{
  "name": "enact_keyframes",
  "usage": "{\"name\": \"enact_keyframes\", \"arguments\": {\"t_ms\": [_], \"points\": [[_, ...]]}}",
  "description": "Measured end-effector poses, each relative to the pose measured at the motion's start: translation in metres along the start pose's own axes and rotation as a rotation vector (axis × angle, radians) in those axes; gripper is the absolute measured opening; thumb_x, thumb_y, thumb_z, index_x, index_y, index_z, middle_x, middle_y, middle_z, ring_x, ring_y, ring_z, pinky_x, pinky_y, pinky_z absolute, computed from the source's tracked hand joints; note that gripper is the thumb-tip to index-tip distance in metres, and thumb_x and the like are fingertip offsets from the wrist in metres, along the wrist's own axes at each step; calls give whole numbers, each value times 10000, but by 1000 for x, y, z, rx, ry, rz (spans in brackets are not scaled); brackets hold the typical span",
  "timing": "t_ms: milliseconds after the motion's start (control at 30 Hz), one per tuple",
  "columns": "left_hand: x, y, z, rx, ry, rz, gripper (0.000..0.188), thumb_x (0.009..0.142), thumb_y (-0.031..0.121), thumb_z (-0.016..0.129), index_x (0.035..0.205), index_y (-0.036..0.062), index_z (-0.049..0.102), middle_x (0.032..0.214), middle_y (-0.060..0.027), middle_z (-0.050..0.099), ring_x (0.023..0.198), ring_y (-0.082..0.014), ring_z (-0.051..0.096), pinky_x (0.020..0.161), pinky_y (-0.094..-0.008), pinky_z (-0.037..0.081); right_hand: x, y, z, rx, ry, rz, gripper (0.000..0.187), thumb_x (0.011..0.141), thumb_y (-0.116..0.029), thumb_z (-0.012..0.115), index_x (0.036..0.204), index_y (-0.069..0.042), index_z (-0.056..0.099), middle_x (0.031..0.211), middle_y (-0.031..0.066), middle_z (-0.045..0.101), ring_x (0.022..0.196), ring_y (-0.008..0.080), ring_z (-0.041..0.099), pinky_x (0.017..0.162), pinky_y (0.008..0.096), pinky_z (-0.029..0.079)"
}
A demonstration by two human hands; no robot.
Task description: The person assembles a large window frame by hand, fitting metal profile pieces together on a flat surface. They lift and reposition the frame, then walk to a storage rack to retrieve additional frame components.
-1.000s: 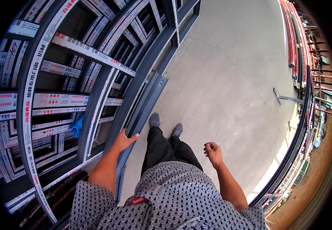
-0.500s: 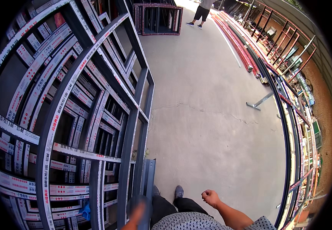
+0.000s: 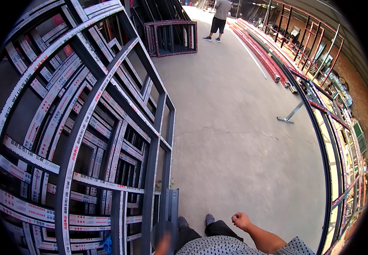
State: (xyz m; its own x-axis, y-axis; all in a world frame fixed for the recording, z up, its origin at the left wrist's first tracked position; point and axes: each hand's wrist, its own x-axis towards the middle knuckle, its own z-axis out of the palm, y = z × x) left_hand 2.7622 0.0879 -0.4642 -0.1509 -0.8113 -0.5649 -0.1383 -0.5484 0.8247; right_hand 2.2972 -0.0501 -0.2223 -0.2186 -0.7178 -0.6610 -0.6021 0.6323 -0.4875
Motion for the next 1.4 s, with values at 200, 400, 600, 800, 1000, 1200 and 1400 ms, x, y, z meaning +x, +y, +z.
{"name": "enact_keyframes", "arguments": {"t_ms": [200, 400, 600, 800, 1000, 1200, 1400], "points": [[-28, 3, 11, -334, 54, -83, 578, 1185, 404, 344, 1650, 61, 375, 1633, -112, 484, 1493, -228, 464, 1251, -377, 342, 30, 9, -4, -23, -60, -55, 240, 926, -208, 619, 953, 2, 731, 842, 82, 736, 741, 175, 700, 688, 343, 581], [-57, 72, 46, 33, 289, -500, 847, 1016, 735, 424, 1370, -11, 615, 1372, -203, 645, 1314, -305, 591, 1108, -407, 424, 82, 6, -34, -111, -140, -71, 327, 894, -292, 619, 1013, -41, 792, 964, 222, 781, 942, 351, 758, 884, 446, 579], [-88, 230, 121, 74, 518, -394, 941, 934, 858, 525, 1153, -31, 739, 1133, -219, 734, 1120, -287, 663, 974, -412, 481, 136, -50, -89, -185, -260, -225, 307, 922, -258, 605, 994, -12, 773, 886, 205, 768, 870, 315, 754, 823, 434, 578], [-93, 290, 160, 37, 502, -505, 974, 878, 912, 522, 1088, -18, 725, 1030, -217, 730, 1001, -300, 694, 880, -440, 523, 144, -118, -119, -281, -472, -596, 230, 1055, -164, 582, 1002, 29, 695, 772, 16, 653, 686, 100, 577, 631, 290, 489], [-123, 331, 202, 18, 545, -487, 1147, 833, 984, 447, 1148, -72, 766, 1219, -292, 721, 1179, -439, 679, 1008, -533, 505, 42, -194, -113, -454, -756, -944, 227, 1028, -165, 613, 1128, 3, 728, 859, 125, 735, 751, 201, 683, 726, 373, 551], [-128, 326, 273, -99, 649, -385, 1039, 856, 901, 540, 1150, -69, 768, 1243, -305, 723, 1202, -449, 679, 1032, -506, 518, -35, -233, -63, -561, -907, -1743, 231, 970, -152, 624, 1112, 15, 697, 1090, 219, 720, 970, 446, 677, 850, 506, 532], [-163, 308, 323, -200, 690, -366, 1020, 819, 871, 576, 1164, -70, 765, 1251, -292, 726, 1183, -442, 689, 1011, -503, 530, -17, -214, 40, -702, -965, -2735, 256, 960, -125, 633, 1171, 10, 688, 1136, 165, 693, 1123, 372, 653, 961, 509, 511]]}}
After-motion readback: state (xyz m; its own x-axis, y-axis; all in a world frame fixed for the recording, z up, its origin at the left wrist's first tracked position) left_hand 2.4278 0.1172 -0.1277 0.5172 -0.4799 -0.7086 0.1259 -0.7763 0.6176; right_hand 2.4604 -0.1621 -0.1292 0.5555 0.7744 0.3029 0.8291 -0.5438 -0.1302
